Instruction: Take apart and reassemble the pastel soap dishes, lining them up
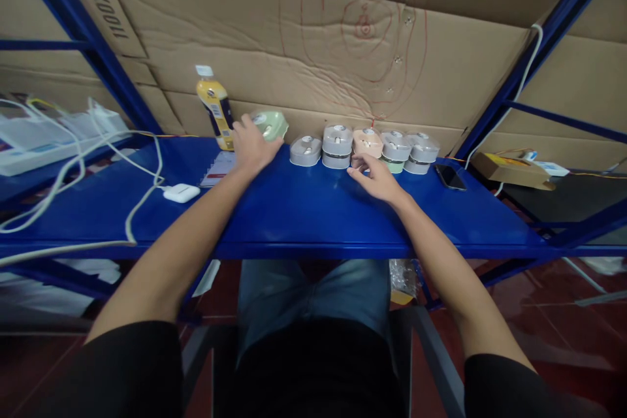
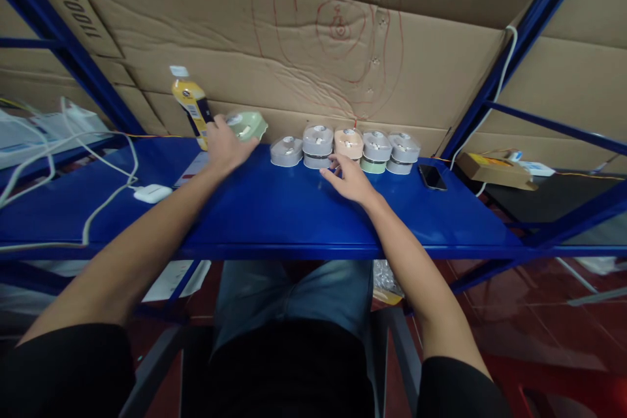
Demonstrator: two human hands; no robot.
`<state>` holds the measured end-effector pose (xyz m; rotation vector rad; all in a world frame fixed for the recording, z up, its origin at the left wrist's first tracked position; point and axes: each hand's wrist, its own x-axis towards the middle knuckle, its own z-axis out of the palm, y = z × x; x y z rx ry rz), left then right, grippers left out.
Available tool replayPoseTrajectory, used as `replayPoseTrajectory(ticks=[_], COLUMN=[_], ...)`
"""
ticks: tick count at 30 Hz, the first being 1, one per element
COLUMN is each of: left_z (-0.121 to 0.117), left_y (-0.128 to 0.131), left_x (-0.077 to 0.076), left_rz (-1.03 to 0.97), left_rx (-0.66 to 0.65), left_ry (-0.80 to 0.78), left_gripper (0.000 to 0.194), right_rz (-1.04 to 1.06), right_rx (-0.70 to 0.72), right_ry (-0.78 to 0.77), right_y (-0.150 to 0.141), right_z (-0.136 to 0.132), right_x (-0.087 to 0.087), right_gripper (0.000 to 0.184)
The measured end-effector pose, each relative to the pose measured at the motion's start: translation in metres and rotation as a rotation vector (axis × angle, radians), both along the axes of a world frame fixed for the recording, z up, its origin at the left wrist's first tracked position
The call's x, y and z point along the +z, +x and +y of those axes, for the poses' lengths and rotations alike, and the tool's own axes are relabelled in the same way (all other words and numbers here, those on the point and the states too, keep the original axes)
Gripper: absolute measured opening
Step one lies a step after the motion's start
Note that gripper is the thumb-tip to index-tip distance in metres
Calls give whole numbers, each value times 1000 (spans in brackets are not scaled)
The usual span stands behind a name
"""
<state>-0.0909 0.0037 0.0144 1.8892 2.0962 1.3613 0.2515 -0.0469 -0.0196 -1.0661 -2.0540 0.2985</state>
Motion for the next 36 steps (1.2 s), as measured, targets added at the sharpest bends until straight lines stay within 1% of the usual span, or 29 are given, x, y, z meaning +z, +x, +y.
replayPoseTrajectory(ticks=[1, 3, 4, 6, 7, 9, 11, 13, 17, 21, 24, 25, 26, 28, 29, 30, 32, 36], left_z=[-8, -26, -36, -54, -62, -73, -77, -76, -70, -66, -68, -70, -72, -76, -78, -79, -80, -72], left_y=[1, 8, 13, 28, 35, 49, 58, 62, 58, 54, 52, 52, 53, 54, 54, 55, 55, 45], left_x=[3, 6, 4, -4, -9, -22, -33, -42, -53, -57, -57, -56, -55, -54, -54, -54, -53, -48], left_rz=[-8, 11, 33, 81, 95, 110, 109, 93, 22, -10, 32, 61, 97, 167, 189, 202, 205, 209], left_rx=[-85, -309, -444, -735, -846, -982, -1063, -1094, -1068, -1033, -1003, -1007, -1019, -1058, -1073, -1081, -1072, -982], left_ry=[67, 153, 159, 94, 60, -9, -52, -67, -110, -129, -116, -113, -111, -108, -105, -100, -86, -57], left_gripper=[94, 102, 106, 111, 112, 113, 112, 113, 121, 125, 125, 118, 107, 76, 63, 54, 49, 55], right_rz=[20, 56, 61, 38, 9, -75, -153, -203, -241, -200, -99, -66, -37, -2, 4, 1, -22, -87], right_rx=[-13, -29, -23, 21, 55, 135, 204, 234, 203, 171, 120, 95, 68, 7, -27, -61, -115, -153], right_ry=[25, 94, 126, 156, 149, 105, 50, 2, -40, -25, -16, -13, -15, -46, -75, -109, -177, -284], right_y=[-2, -5, -7, -10, -12, -15, -19, -22, -28, -28, -16, -9, -2, 13, 19, 25, 34, 41], right_z=[-2, -8, -11, -17, -19, -23, -24, -26, -30, -31, -27, -24, -22, -16, -14, -11, -8, -6], right_x=[2, 6, 9, 12, 13, 11, 8, 5, 2, 5, 10, 12, 15, 19, 20, 21, 22, 22], right_gripper=[78, 83, 89, 104, 111, 120, 123, 122, 113, 102, 92, 90, 87, 85, 85, 86, 88, 86])
